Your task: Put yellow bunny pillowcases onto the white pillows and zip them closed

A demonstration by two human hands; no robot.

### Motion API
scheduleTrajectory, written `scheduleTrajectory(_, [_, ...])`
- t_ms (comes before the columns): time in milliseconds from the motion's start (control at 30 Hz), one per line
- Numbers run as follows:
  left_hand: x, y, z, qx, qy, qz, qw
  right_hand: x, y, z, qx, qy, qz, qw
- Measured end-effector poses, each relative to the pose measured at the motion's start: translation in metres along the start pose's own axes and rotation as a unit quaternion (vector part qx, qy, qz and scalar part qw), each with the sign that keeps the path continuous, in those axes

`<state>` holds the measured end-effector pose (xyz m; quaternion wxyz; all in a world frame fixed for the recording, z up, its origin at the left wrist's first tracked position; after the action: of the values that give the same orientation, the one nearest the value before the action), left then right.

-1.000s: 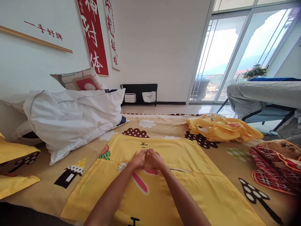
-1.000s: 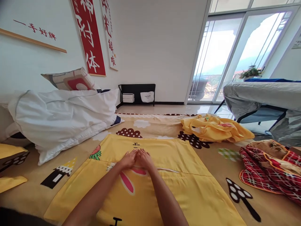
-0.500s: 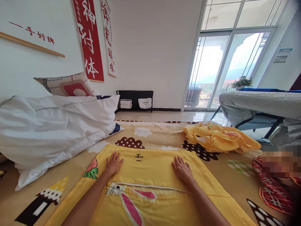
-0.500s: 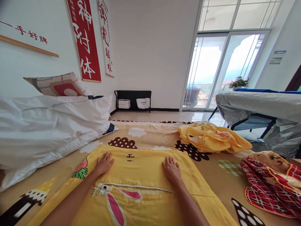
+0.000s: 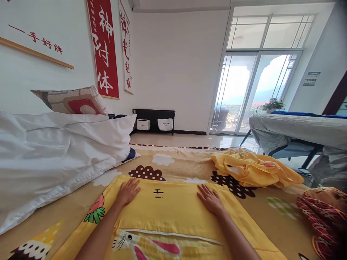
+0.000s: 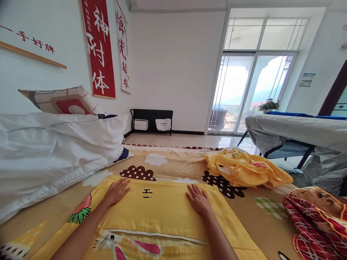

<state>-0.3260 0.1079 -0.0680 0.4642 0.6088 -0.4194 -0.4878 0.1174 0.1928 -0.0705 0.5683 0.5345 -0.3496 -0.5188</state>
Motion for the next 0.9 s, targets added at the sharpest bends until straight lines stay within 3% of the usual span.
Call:
scheduleTrajectory(67, [0.000, -0.001, 0.031, -0.020, 0.063, -0.022, 0.998, 0.006, 0.011, -0.038, 0.020, -0.057, -0.002, 0.998])
scheduleTrajectory(133, [0.000, -0.004, 0.047, -0.028, 0.104, -0.042, 0.993, 0.013, 0.024, -0.060, 0.040, -0.109, -0.010, 0.993])
scheduleTrajectory(233, [0.001, -0.007, 0.051, -0.025, 0.107, -0.054, 0.993, 0.014, 0.037, -0.046, 0.064, -0.147, -0.041, 0.986])
scheduleTrajectory(333, [0.001, -0.006, 0.048, -0.019, 0.107, -0.052, 0.993, 0.010, 0.031, 0.031, 0.050, -0.060, -0.066, 0.995])
scheduleTrajectory(400, [0.001, -0.003, 0.046, -0.017, 0.112, -0.048, 0.992, 0.013, 0.015, 0.105, 0.008, 0.063, -0.047, 0.997])
scheduleTrajectory(500, [0.002, 0.000, 0.046, -0.016, 0.114, -0.039, 0.993, 0.032, -0.010, 0.207, -0.064, 0.235, -0.014, 0.970])
scheduleTrajectory(600, [0.003, 0.001, 0.047, -0.016, 0.112, -0.036, 0.993, 0.043, -0.017, 0.255, -0.108, 0.306, -0.028, 0.946])
scheduleTrajectory(700, [0.002, -0.001, 0.049, -0.013, 0.112, -0.044, 0.993, 0.029, -0.012, 0.230, -0.109, 0.275, -0.052, 0.954])
scheduleTrajectory(767, [0.001, -0.002, 0.050, -0.013, 0.109, -0.050, 0.993, 0.013, -0.005, 0.185, -0.094, 0.226, -0.058, 0.968])
scheduleTrajectory(900, [0.000, -0.004, 0.051, -0.017, 0.110, -0.045, 0.993, -0.005, 0.003, 0.067, -0.049, 0.117, -0.049, 0.991])
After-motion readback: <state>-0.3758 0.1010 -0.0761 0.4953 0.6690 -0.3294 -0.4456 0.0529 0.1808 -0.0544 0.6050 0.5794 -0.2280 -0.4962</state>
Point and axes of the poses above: each hand's wrist, its own x-axis away from the middle knuckle, its own y-axis out of the back of the hand, z = x × y, the point moved 4 cm from there along -x, towards the middle knuckle, and after that the axes turned 10 degrees about -z, right-handed, at the moved point
